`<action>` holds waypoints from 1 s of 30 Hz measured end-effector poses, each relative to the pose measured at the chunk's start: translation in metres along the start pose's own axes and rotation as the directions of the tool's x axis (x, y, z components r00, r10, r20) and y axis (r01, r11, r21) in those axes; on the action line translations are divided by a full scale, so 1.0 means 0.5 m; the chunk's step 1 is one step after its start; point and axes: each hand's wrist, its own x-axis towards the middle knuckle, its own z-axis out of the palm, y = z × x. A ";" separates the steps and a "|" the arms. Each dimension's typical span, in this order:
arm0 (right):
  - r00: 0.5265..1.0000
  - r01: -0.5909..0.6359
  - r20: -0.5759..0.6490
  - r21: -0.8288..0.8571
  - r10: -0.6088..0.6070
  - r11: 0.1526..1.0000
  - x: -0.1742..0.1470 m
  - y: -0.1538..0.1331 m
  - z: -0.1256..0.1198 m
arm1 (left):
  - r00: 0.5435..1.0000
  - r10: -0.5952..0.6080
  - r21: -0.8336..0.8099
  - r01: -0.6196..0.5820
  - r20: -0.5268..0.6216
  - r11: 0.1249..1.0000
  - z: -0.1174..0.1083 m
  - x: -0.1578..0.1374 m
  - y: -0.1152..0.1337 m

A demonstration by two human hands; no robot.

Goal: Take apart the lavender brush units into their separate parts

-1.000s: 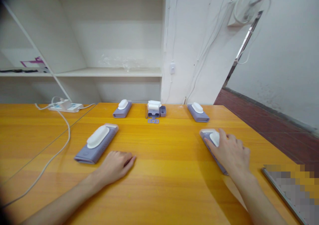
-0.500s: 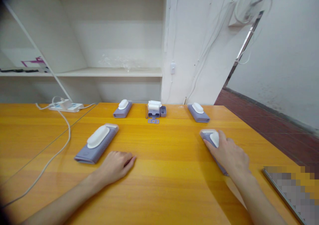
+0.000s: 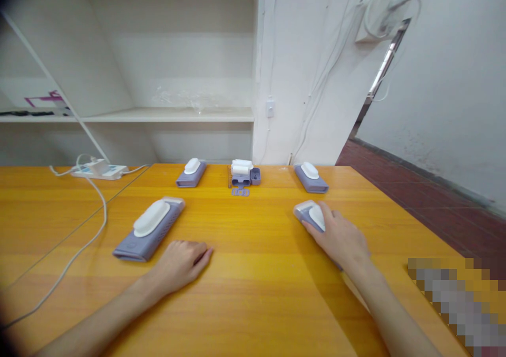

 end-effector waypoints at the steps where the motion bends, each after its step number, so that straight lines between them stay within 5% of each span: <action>1: 0.999 0.033 -0.009 0.016 -0.033 0.999 0.000 -0.010 -0.001 | 1.000 0.000 0.001 0.000 0.000 1.000 0.000 0.000 0.001; 6: 0.942 0.332 -0.112 0.148 -0.318 0.932 0.007 -0.072 -0.010 | 1.000 0.014 0.017 -0.014 -0.007 1.000 0.001 0.002 0.001; 10: 0.725 0.685 -0.285 0.198 -0.627 0.701 0.024 -0.136 -0.017 | 1.000 0.011 0.013 -0.011 -0.001 1.000 0.001 0.002 0.000; 13: 0.635 0.749 -0.456 0.166 -0.624 0.641 0.029 -0.179 -0.014 | 1.000 0.002 0.000 -0.002 0.005 1.000 0.000 0.000 -0.001; 16: 0.673 0.684 -0.514 0.161 -0.531 0.711 0.021 -0.197 -0.003 | 1.000 0.005 -0.003 -0.005 0.005 1.000 -0.002 0.000 -0.001; 23: 0.908 0.302 -0.372 0.268 -0.191 0.915 0.006 -0.185 0.022 | 1.000 0.008 -0.014 -0.008 -0.009 1.000 -0.002 -0.002 -0.001; 30: 0.937 0.063 -0.347 0.256 0.031 0.965 0.010 -0.197 0.019 | 0.999 0.027 -0.014 -0.027 -0.048 1.000 -0.002 -0.004 -0.004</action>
